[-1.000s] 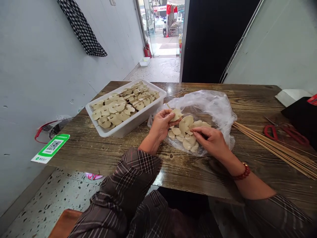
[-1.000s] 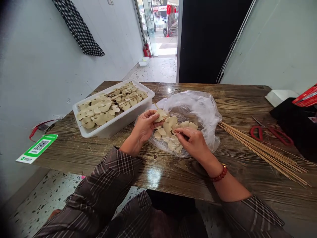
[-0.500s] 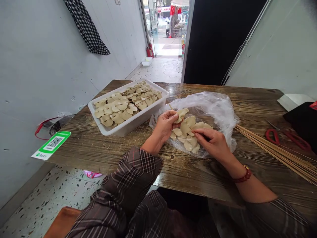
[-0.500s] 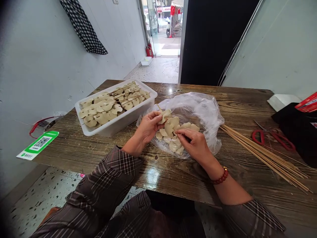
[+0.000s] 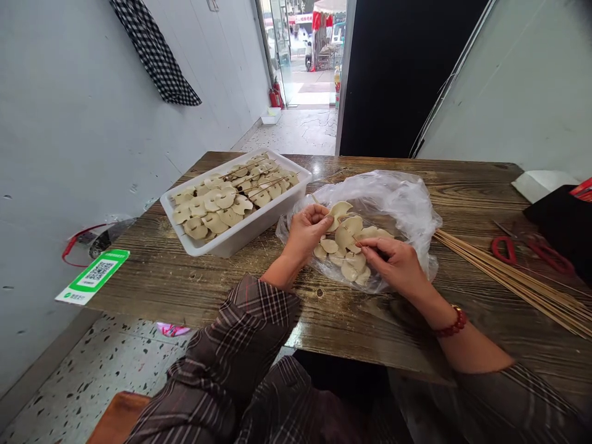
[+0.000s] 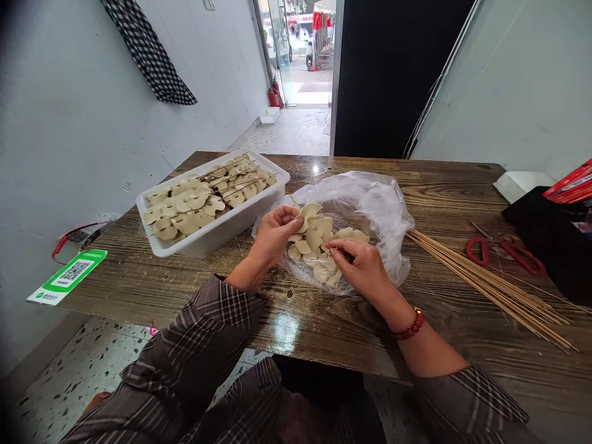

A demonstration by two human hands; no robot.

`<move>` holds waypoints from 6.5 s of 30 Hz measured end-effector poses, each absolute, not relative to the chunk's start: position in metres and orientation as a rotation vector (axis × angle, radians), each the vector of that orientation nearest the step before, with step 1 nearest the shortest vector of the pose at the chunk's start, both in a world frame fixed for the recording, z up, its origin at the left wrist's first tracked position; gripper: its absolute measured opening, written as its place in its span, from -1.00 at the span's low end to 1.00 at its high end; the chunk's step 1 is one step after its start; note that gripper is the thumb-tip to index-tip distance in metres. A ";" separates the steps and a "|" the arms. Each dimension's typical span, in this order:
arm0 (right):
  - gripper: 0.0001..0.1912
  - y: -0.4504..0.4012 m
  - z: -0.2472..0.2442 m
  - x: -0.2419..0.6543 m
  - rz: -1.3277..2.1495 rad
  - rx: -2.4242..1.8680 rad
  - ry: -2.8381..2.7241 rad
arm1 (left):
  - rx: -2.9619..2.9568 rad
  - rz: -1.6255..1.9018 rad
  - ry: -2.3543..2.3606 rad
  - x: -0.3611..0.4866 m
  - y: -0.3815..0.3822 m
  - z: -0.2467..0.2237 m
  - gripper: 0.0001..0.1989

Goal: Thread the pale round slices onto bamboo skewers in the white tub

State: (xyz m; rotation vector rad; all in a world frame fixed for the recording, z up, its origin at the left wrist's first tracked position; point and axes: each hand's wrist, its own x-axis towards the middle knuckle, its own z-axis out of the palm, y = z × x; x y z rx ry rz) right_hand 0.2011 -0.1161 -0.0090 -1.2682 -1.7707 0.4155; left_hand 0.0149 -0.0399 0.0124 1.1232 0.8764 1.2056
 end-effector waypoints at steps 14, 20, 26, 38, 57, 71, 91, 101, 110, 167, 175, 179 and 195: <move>-0.81 -0.115 -0.005 0.201 0.497 -1.305 -1.713 | 1.279 1.114 0.871 0.017 -0.043 0.014 -0.82; -0.71 -0.116 -0.007 0.204 0.734 -1.344 -1.571 | 1.027 0.984 0.722 0.013 -0.042 0.014 -0.62; -0.70 -0.116 -0.010 0.204 0.810 -1.331 -1.505 | 0.928 0.885 0.659 0.014 -0.043 0.011 -0.64; -0.69 -0.116 -0.007 0.200 1.115 -1.274 -1.304 | 0.987 1.063 0.740 0.019 -0.044 0.008 -0.65; -0.74 -0.118 -0.007 0.199 0.732 -1.353 -1.628 | 0.756 1.088 0.631 0.016 -0.039 0.012 -0.81; -0.76 -0.117 -0.007 0.196 0.627 -1.396 -1.657 | 0.810 1.071 0.694 0.031 -0.051 0.009 -0.66; -0.59 -0.113 -0.011 0.197 0.890 -1.365 -1.513 | 0.770 1.006 0.611 0.035 -0.054 0.006 -0.73; -0.55 -0.111 -0.010 0.199 0.956 -1.340 -1.366 | 0.737 0.917 0.571 0.033 -0.052 0.005 -0.75; -0.66 -0.112 0.010 0.222 0.791 -1.268 -1.075 | 1.430 1.079 0.965 0.026 -0.040 -0.001 -0.85; -0.75 -0.113 0.000 0.217 0.771 -1.389 -1.802 | 1.192 1.360 0.948 -0.001 -0.015 0.006 -0.77; -0.74 -0.112 -0.001 0.217 0.750 -1.406 -1.824 | 1.215 1.366 0.980 0.001 -0.017 0.007 -0.77; -0.73 -0.111 -0.001 0.217 0.737 -1.421 -1.832 | 1.300 1.332 1.010 0.001 -0.017 0.005 -0.77; -0.76 -0.113 -0.004 0.218 0.659 -1.351 -1.819 | 0.914 1.223 0.856 -0.003 -0.014 0.004 -0.68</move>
